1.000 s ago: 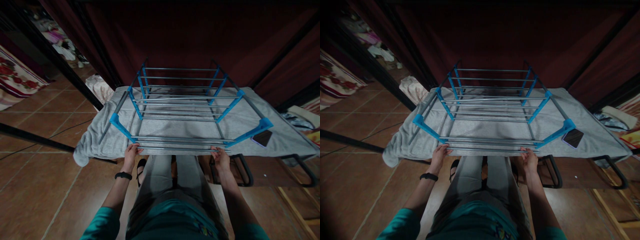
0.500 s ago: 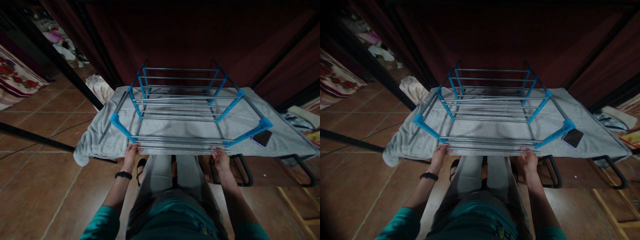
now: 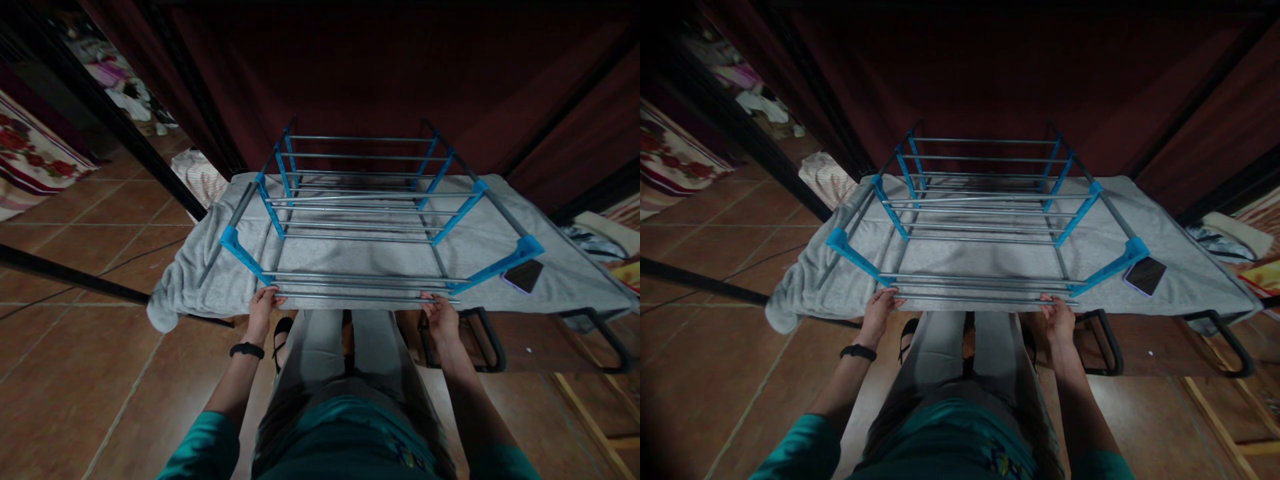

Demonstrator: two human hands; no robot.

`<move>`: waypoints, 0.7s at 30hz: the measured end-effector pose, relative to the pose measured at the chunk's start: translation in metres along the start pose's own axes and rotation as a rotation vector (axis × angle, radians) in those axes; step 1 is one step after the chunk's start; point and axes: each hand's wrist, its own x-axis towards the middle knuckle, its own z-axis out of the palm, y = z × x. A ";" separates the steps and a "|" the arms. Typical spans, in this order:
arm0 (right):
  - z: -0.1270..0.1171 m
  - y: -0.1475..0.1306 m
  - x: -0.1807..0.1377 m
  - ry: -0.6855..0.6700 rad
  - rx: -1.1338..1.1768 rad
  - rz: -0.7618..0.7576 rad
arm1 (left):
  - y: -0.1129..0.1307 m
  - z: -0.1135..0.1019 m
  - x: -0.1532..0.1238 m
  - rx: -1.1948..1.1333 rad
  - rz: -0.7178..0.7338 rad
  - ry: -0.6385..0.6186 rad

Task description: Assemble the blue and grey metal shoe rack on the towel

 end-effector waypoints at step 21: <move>-0.001 0.002 0.001 -0.003 -0.004 -0.014 | -0.001 -0.001 -0.003 0.017 0.019 -0.009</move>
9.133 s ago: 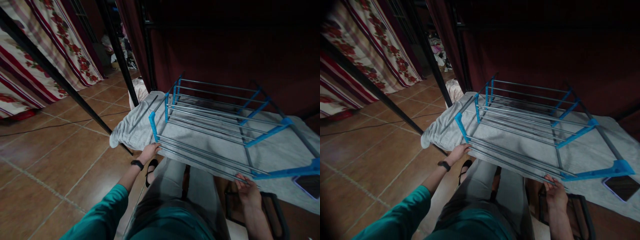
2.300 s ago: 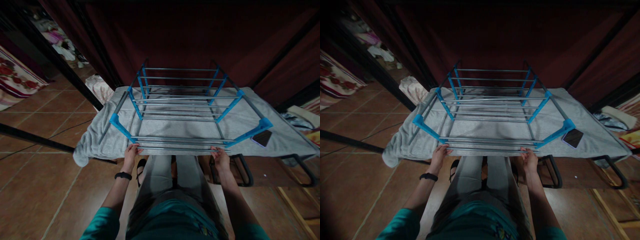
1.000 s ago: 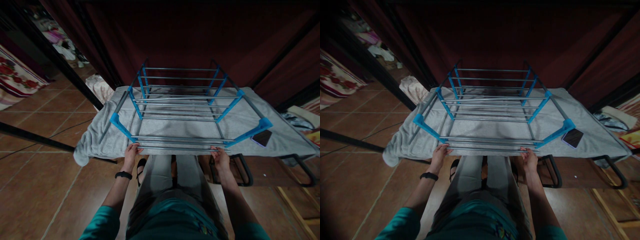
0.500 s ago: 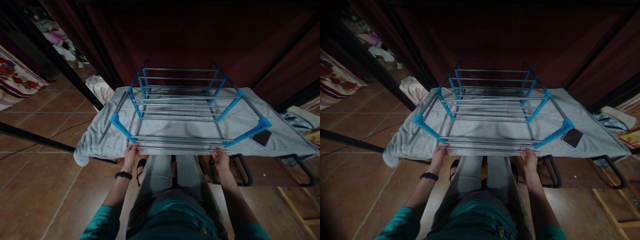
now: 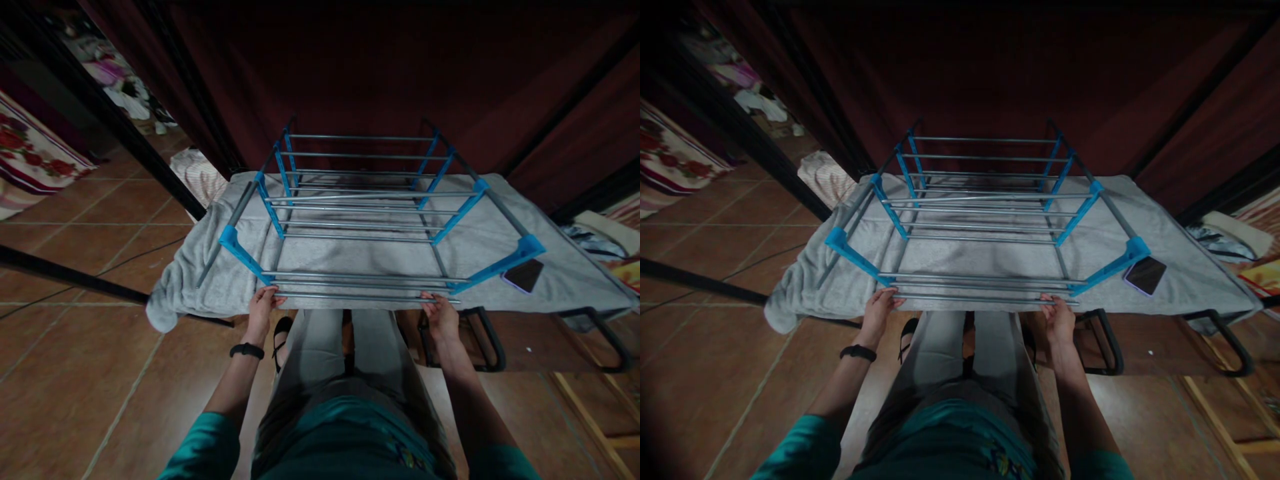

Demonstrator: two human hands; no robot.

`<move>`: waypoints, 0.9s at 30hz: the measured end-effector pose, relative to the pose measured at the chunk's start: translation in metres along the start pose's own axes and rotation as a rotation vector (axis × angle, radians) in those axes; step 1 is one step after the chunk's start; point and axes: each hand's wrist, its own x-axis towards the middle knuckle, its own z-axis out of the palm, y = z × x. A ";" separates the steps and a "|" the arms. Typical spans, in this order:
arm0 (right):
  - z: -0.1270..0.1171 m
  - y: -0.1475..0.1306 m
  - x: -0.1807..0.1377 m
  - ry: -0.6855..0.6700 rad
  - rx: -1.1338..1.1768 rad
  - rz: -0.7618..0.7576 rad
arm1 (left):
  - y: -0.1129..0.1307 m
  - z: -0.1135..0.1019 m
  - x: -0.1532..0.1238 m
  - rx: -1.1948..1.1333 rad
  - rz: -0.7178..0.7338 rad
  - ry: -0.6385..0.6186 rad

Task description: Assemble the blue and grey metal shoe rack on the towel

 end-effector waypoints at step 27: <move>0.000 0.001 0.000 -0.002 -0.003 -0.021 | -0.001 0.000 0.001 0.000 0.010 0.004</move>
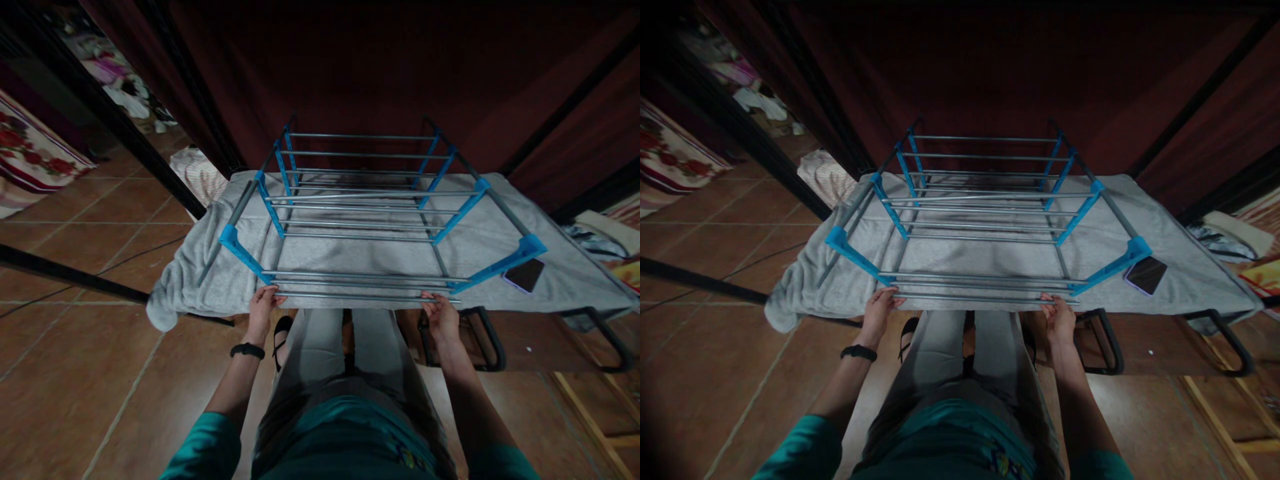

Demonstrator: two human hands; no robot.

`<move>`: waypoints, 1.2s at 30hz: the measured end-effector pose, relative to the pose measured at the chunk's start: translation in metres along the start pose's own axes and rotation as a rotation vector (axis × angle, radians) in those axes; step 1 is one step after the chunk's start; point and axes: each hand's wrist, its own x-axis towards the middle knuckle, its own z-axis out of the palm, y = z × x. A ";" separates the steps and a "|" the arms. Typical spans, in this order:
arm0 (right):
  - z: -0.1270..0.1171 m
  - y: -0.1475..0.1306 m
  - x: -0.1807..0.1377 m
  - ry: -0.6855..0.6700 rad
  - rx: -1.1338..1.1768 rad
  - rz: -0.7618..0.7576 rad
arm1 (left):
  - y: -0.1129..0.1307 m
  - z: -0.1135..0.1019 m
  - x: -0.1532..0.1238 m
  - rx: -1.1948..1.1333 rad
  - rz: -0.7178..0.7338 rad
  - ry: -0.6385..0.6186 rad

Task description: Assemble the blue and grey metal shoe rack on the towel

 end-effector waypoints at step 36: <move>0.001 -0.001 -0.001 0.003 0.016 0.013 | 0.000 0.000 -0.001 -0.032 -0.004 0.001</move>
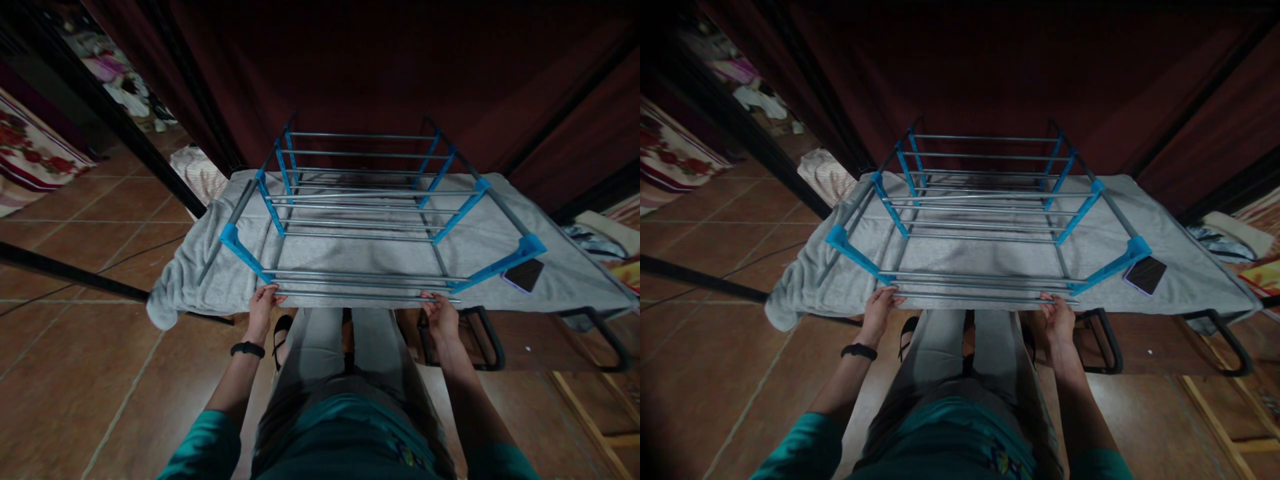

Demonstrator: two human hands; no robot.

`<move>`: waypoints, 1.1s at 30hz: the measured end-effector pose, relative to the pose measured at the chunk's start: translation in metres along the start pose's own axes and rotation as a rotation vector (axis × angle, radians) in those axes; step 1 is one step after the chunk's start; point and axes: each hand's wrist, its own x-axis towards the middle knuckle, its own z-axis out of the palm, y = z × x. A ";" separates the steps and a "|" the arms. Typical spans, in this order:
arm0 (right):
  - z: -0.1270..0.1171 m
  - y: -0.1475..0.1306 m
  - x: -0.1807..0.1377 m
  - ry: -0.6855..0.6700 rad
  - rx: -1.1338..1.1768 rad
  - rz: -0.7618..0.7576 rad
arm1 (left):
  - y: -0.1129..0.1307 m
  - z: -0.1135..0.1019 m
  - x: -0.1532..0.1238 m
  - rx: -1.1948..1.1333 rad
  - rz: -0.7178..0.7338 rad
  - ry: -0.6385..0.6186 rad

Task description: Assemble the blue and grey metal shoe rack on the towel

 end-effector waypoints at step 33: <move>0.000 0.000 0.000 0.016 -0.012 -0.003 | -0.003 -0.001 0.001 0.013 0.008 0.004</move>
